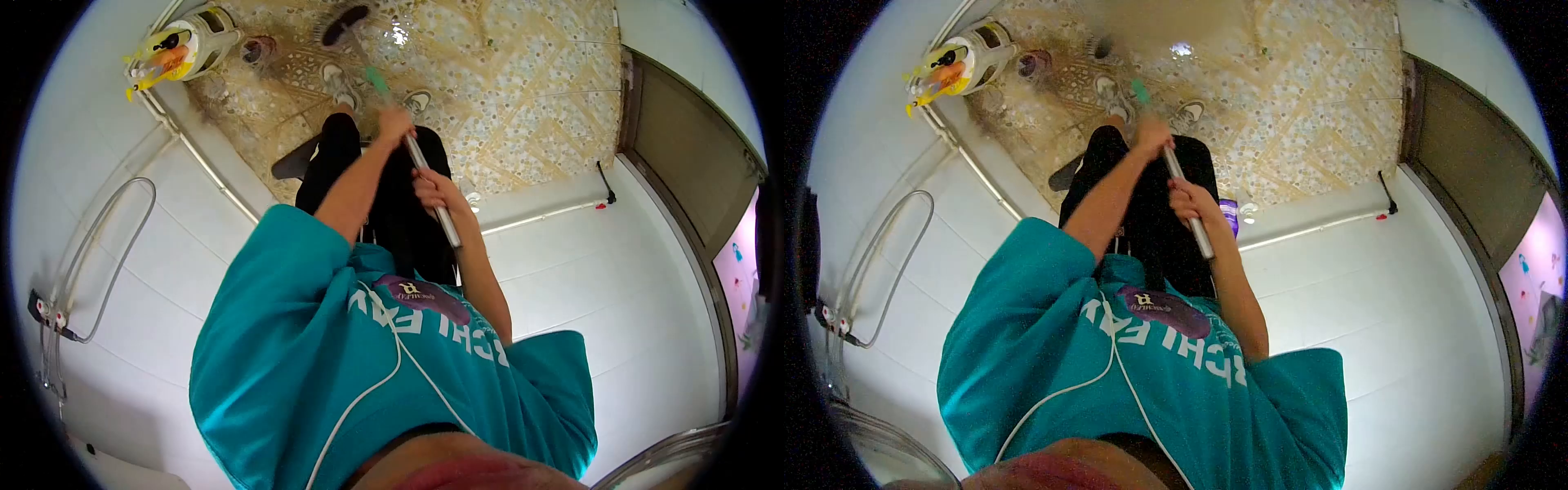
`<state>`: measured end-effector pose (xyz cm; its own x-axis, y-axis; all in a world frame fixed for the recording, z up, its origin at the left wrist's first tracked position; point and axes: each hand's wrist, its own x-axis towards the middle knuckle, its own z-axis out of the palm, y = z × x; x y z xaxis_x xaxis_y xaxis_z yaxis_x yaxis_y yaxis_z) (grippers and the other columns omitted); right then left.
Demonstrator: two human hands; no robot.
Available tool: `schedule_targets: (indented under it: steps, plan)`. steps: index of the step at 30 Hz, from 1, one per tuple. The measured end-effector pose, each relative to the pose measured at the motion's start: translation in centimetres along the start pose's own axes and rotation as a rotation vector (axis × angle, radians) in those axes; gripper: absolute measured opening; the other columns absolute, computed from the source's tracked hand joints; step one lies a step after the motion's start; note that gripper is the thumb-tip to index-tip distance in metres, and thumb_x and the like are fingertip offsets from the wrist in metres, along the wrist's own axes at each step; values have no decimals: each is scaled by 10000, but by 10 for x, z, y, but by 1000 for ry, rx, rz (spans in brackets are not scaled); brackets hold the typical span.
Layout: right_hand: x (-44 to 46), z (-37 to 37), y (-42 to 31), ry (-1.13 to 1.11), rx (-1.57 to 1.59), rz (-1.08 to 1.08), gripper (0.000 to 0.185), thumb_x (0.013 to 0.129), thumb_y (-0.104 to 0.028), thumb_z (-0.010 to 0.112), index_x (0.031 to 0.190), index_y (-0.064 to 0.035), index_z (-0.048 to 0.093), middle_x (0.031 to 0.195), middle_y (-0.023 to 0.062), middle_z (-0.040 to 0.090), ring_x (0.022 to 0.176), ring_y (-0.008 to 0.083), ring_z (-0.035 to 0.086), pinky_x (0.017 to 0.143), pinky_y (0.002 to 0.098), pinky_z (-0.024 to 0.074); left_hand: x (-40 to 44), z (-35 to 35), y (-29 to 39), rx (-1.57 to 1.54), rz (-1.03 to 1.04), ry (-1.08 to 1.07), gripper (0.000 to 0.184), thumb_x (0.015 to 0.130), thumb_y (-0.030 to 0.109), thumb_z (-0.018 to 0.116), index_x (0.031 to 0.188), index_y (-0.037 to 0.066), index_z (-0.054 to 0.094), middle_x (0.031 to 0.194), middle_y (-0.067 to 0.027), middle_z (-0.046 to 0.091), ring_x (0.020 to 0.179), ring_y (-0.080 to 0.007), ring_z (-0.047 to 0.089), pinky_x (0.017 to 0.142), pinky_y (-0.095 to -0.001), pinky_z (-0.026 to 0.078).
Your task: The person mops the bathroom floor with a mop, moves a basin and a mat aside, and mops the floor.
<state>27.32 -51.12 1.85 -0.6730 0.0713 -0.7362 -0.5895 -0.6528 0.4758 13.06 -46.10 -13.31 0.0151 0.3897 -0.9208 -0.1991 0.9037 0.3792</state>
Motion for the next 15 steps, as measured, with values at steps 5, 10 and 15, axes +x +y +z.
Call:
schedule_targets:
  steps: [5,10,15]
  plan:
    - [-90,-41,4,40,154,8,245,967,-274,417,952,-50,516,533,-42,319,336,31,249,268,167,198,-43,102,-46,79,-205,20,218,845,122,514,762,-77,545,554,-147,566,449,-243,583,390,-366,458]
    - [-92,-18,5,92,-83,71,305,963,-357,408,890,-86,527,489,-59,279,331,13,223,268,163,185,-64,109,-27,97,-152,121,259,834,118,502,760,-127,535,594,-185,597,465,-265,612,414,-366,514]
    - [-39,14,28,150,-287,119,297,952,-380,429,886,-99,496,494,-64,293,340,14,236,282,164,183,-49,38,-23,-17,-34,228,275,790,140,517,655,-98,551,544,-181,582,437,-273,601,415,-379,498]
